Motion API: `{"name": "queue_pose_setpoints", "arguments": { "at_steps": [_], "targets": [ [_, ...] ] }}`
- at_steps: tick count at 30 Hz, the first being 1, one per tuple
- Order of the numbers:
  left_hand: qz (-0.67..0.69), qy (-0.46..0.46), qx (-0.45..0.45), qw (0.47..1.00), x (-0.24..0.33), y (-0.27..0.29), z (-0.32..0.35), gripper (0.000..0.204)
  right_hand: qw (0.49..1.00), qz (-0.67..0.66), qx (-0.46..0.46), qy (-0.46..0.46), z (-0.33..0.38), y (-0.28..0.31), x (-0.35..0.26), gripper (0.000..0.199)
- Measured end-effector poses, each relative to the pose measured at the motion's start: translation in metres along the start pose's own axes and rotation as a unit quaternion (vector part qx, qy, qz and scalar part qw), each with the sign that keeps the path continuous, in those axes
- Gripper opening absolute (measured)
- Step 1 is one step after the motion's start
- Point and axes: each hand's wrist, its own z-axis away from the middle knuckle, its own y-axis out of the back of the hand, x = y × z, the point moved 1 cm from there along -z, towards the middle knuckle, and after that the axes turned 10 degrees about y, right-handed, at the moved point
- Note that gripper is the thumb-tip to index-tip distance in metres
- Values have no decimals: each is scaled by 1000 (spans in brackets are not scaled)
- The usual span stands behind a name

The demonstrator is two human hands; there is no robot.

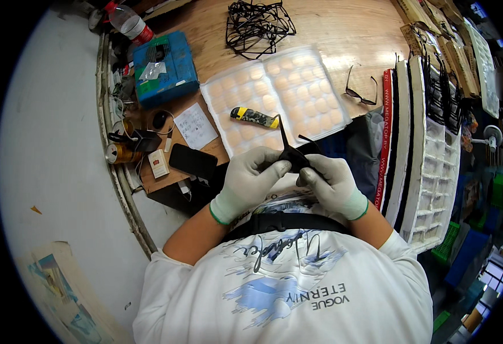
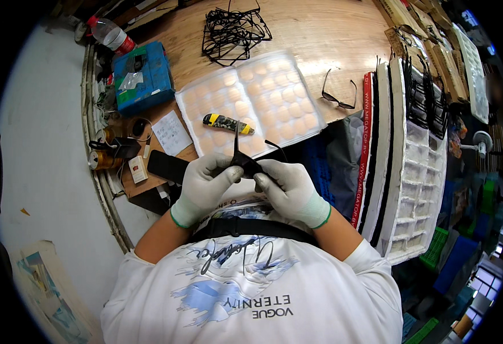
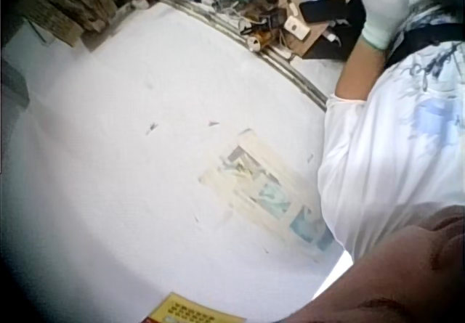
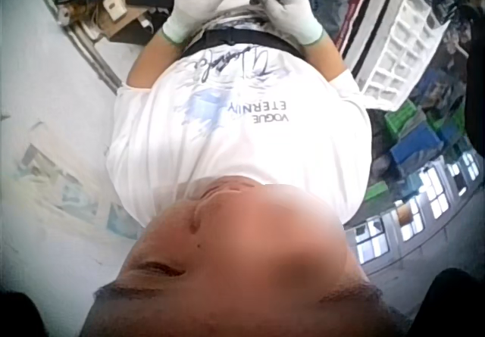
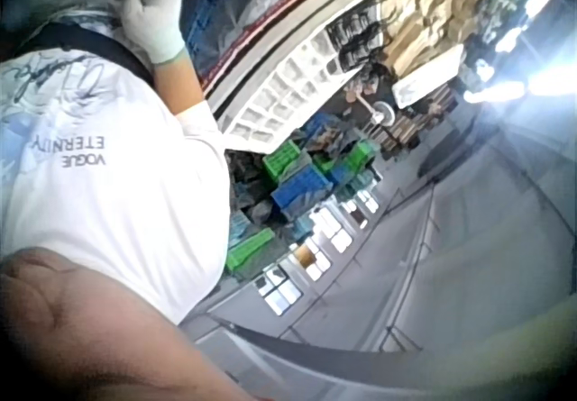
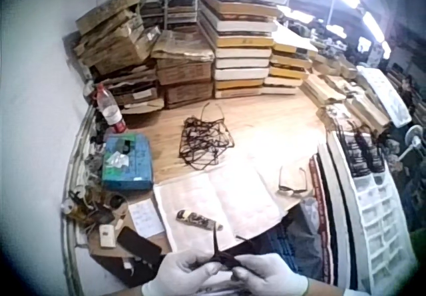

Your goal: The person assembles sunglasses by inserting dark lenses into black frames one at a time. They pick up frames and lenses from a tray, fit the lenses into the frame rims, and place completed pairs into a white tray on the right side of the workbench.

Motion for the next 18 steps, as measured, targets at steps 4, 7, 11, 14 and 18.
{"name": "queue_pose_setpoints", "arguments": {
  "at_steps": [4,7,11,14,18],
  "targets": [
    [-25,11,-74,997,5,8,7,16,995,-89,-40,-9,-1,11,-10,23],
    [-53,9,-55,997,3,8,7,16,994,-75,-67,-49,-3,15,-7,22],
    [-143,-49,9,988,1,1,0,18,1000,16,-21,7,-2,2,-11,17],
    [-188,-106,6,976,11,0,-5,19,996,76,3,46,-3,3,-13,16],
    [-215,-126,-2,968,17,-1,-5,19,985,128,7,113,-8,7,-17,14]
  ]
}}
